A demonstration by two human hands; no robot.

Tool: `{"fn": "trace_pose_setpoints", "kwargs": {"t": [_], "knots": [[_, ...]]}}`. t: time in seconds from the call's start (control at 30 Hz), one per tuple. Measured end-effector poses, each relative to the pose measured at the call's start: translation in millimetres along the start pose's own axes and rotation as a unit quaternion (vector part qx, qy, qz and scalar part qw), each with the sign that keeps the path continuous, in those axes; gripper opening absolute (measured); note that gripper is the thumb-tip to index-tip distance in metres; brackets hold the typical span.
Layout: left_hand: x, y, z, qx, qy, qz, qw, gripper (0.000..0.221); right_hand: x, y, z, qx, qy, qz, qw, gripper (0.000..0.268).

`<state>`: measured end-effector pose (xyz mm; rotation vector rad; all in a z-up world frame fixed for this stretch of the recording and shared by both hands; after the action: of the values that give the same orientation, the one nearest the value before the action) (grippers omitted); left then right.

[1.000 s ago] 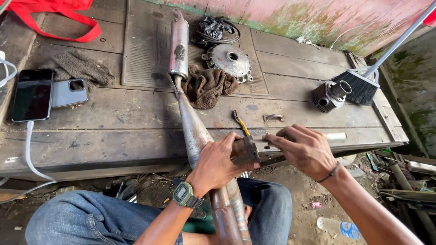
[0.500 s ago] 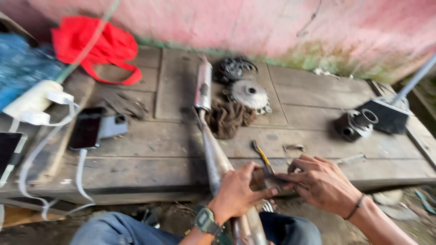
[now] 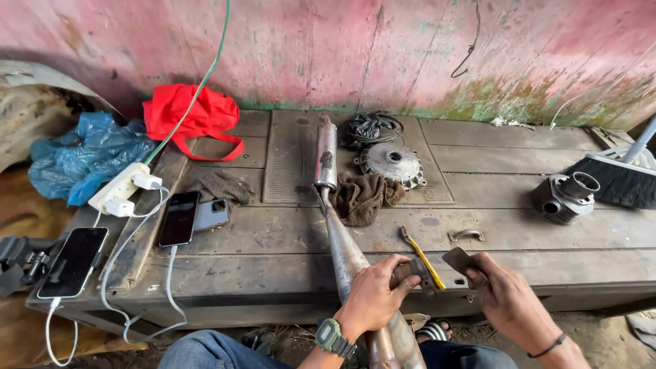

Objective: The person is using a metal chisel to scrape off carbon residue and clean the interior and exterior of a motorcycle exhaust pipe.

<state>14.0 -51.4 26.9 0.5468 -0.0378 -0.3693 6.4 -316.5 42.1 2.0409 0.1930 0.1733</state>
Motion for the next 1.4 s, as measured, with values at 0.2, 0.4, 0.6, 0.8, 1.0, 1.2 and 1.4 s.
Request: {"fn": "trace_pose_setpoints", "kwargs": {"t": [0.2, 0.4, 0.6, 0.8, 1.0, 1.2, 1.4], "knots": [[-3, 2, 3, -0.013, 0.025, -0.013, 1.000, 0.067, -16, -31, 2, 0.066, -0.030, 0.073, 0.995, 0.017], [-5, 2, 1, -0.032, 0.032, -0.015, 0.999, 0.057, -34, -47, -18, 0.189, -0.155, 0.011, 0.970, 0.025], [-1, -3, -6, -0.044, 0.034, 0.004, 0.998, 0.044, -46, -91, 12, 0.217, -0.148, 0.060, 0.963, 0.024], [-2, -2, -5, -0.039, 0.069, 0.015, 0.997, 0.041, -55, -175, 81, 0.458, -0.133, 0.196, 0.857, 0.018], [-5, 0, -1, -0.036, 0.081, 0.005, 0.996, 0.056, -71, -225, 135, 0.439, -0.255, 0.351, 0.787, 0.019], [-7, 0, 0, -0.026, 0.104, 0.006, 0.994, 0.052, -79, -209, 109, 0.483, -0.252, 0.407, 0.733, 0.024], [-7, 0, -1, -0.016, 0.112, 0.007, 0.994, 0.044, -84, -221, 107, 0.480, -0.251, 0.385, 0.747, 0.027]]}}
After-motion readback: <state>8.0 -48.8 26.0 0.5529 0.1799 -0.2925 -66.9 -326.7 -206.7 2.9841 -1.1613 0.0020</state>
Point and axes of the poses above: each hand's wrist, its own x-axis towards the middle knuckle, its own y-axis out of the back of the hand, z = x × y, the point moved 2 cm from there along x, towards the middle knuckle, and after that the axes turned 6 degrees about y, right-handed, at the moved point
